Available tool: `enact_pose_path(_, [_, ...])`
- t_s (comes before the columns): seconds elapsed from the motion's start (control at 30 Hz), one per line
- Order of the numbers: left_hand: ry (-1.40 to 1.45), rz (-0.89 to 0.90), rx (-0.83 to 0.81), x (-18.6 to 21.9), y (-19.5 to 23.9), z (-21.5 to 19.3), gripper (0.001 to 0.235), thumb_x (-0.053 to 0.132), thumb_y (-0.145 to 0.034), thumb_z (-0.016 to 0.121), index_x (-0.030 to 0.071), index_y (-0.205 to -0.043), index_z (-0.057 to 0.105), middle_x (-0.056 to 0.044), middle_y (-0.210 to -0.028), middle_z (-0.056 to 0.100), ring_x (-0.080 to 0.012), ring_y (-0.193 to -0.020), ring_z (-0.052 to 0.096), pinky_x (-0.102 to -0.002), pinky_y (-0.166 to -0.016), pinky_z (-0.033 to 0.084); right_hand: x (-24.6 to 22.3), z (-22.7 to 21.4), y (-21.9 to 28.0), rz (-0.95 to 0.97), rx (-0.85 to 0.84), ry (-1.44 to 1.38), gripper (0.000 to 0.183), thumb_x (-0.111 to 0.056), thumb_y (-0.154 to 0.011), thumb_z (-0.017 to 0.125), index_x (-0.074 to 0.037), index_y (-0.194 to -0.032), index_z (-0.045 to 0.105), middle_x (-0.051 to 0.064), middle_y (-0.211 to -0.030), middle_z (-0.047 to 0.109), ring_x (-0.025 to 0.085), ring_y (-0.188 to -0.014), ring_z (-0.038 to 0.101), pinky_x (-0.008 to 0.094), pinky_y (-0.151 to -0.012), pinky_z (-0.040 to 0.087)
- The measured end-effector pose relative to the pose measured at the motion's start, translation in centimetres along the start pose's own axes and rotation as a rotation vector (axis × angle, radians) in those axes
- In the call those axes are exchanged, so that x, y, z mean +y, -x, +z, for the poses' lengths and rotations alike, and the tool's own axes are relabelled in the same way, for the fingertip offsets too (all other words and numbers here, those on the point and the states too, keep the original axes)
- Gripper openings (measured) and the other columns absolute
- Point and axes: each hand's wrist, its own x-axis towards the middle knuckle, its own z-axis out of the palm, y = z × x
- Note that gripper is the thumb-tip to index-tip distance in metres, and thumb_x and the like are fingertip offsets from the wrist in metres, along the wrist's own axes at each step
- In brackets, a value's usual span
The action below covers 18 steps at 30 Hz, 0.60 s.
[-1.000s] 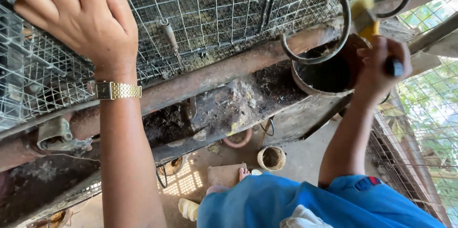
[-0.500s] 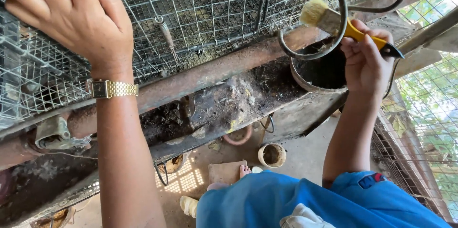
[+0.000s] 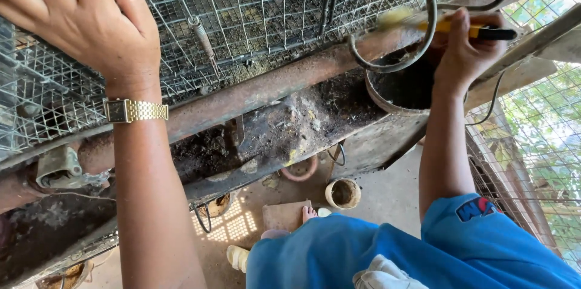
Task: The person uses a brush to clean the inside of a wire cage. They repeatedly dip the brush into a bucket of liquid and scrub the cage's mesh and frame.
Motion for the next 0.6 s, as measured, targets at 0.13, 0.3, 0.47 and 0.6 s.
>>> enact_pose_path(0.13, [-0.016, -0.009, -0.006, 0.0, 0.1, 0.1, 0.037, 0.025, -0.114, 0.04, 0.003, -0.108, 0.069, -0.02, -0.13, 0.052, -0.0449, -0.107, 0.05, -0.053, -0.089, 0.039, -1.9, 0.5, 0.0, -0.112, 0.028, -0.034, 0.022, -0.017, -0.11, 0.071, -0.002, -0.1, 0.058, 0.019, -0.082, 0.07, 0.023, -0.059, 0.066, 0.029, -0.047, 0.054])
enact_pose_path(0.3, [-0.024, 0.023, 0.032, 0.4, -0.4, -0.4, 0.032, 0.023, -0.115, 0.038, 0.004, -0.1, 0.061, -0.017, -0.121, 0.055, -0.0401, -0.1, 0.049, -0.046, -0.083, 0.038, -1.2, 2.0, 1.8, 0.25, -0.049, -0.213, 0.018, -0.001, -0.111, 0.062, -0.005, -0.097, 0.051, 0.015, -0.088, 0.069, 0.027, -0.082, 0.079, 0.026, -0.055, 0.064])
enact_pose_path(0.47, [-0.053, 0.018, 0.028, 0.2, -0.2, -0.2, 0.038, 0.026, -0.116, 0.035, 0.005, -0.103, 0.065, -0.015, -0.127, 0.054, -0.0392, -0.103, 0.05, -0.045, -0.086, 0.039, -0.4, 1.2, 0.6, -0.396, -0.011, 0.261, 0.024, 0.021, -0.099, 0.069, 0.001, -0.088, 0.061, 0.014, -0.085, 0.067, 0.023, -0.064, 0.064, 0.03, -0.058, 0.057])
enact_pose_path(0.6, [-0.019, 0.002, 0.019, 0.4, -0.3, -0.5, 0.035, 0.025, -0.115, 0.038, 0.005, -0.102, 0.062, -0.018, -0.123, 0.054, -0.042, -0.104, 0.05, -0.049, -0.086, 0.039, -1.4, 2.6, 1.6, 0.234, 0.03, -0.225, 0.018, -0.013, -0.108, 0.062, -0.009, -0.097, 0.049, 0.018, -0.084, 0.073, 0.023, -0.063, 0.069, 0.028, -0.045, 0.051])
